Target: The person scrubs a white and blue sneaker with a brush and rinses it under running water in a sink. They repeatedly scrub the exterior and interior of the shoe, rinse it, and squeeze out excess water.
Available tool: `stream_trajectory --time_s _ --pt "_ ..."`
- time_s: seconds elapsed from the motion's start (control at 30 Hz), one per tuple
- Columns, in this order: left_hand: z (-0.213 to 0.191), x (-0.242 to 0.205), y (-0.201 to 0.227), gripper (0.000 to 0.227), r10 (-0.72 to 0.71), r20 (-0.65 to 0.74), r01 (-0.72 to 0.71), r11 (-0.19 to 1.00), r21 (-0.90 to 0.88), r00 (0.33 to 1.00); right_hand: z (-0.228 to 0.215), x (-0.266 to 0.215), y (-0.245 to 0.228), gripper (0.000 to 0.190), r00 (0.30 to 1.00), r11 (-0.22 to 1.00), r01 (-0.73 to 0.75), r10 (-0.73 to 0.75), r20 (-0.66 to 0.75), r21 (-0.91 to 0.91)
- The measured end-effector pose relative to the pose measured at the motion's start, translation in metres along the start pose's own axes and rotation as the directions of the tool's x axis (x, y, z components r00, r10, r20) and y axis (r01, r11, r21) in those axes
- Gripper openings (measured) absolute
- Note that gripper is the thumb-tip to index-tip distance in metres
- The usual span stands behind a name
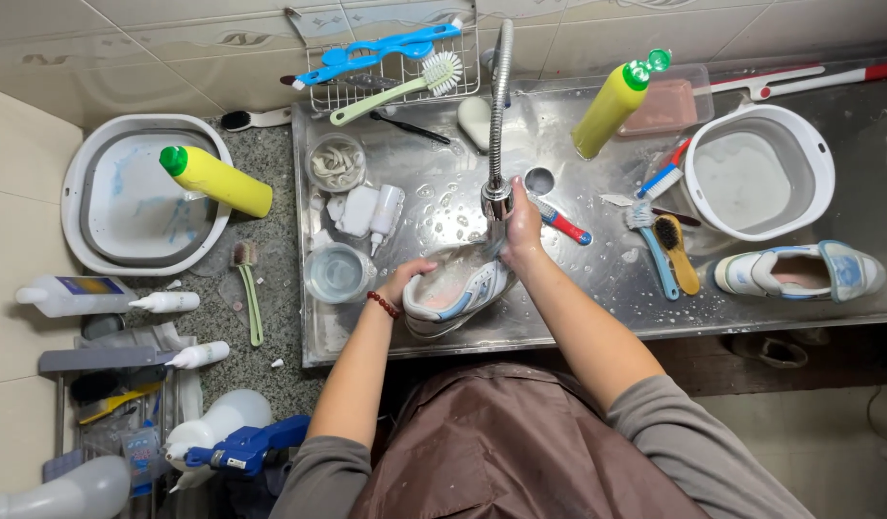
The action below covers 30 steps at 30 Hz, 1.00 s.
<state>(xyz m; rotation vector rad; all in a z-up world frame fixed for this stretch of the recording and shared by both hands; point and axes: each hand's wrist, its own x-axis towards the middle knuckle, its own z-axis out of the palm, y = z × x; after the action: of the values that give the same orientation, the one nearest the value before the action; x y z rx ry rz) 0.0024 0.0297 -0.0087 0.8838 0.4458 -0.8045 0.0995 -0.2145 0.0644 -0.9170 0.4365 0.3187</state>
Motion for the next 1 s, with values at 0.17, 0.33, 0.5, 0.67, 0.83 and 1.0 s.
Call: stream_trajectory --time_s 0.17,0.33,0.5,0.67,0.83,1.0 --pt "0.0 0.037 -0.024 0.045 -0.029 0.092 0.048 0.975 -0.218 0.995 0.006 0.014 -0.027 0.038 0.977 0.991 0.093 -0.072 -0.202 0.095" --pt "0.037 0.051 -0.015 0.053 -0.086 0.244 0.166 0.929 -0.332 0.966 0.002 0.018 -0.066 0.041 0.96 0.997 0.083 -0.079 -0.267 0.003" --pt "0.035 0.096 -0.016 0.048 -0.097 0.11 0.105 0.993 -0.061 0.989 -0.003 0.001 -0.109 0.045 0.927 0.992 0.121 -0.101 -0.362 0.034" --pt "0.081 0.096 0.011 0.041 0.196 0.088 -0.208 0.761 0.615 0.977 -0.008 -0.013 -0.132 0.048 0.935 0.979 0.183 -0.145 -0.324 0.091" --pt "0.142 0.063 0.028 0.033 0.506 -0.023 -0.162 0.319 0.934 0.862 0.001 -0.025 -0.145 0.051 0.904 0.962 0.267 -0.233 -0.358 0.049" --pt "0.127 0.1 0.008 0.032 0.434 0.009 -0.12 0.228 0.966 0.901 0.003 -0.034 -0.155 0.05 0.903 0.946 0.32 -0.288 -0.319 0.053"
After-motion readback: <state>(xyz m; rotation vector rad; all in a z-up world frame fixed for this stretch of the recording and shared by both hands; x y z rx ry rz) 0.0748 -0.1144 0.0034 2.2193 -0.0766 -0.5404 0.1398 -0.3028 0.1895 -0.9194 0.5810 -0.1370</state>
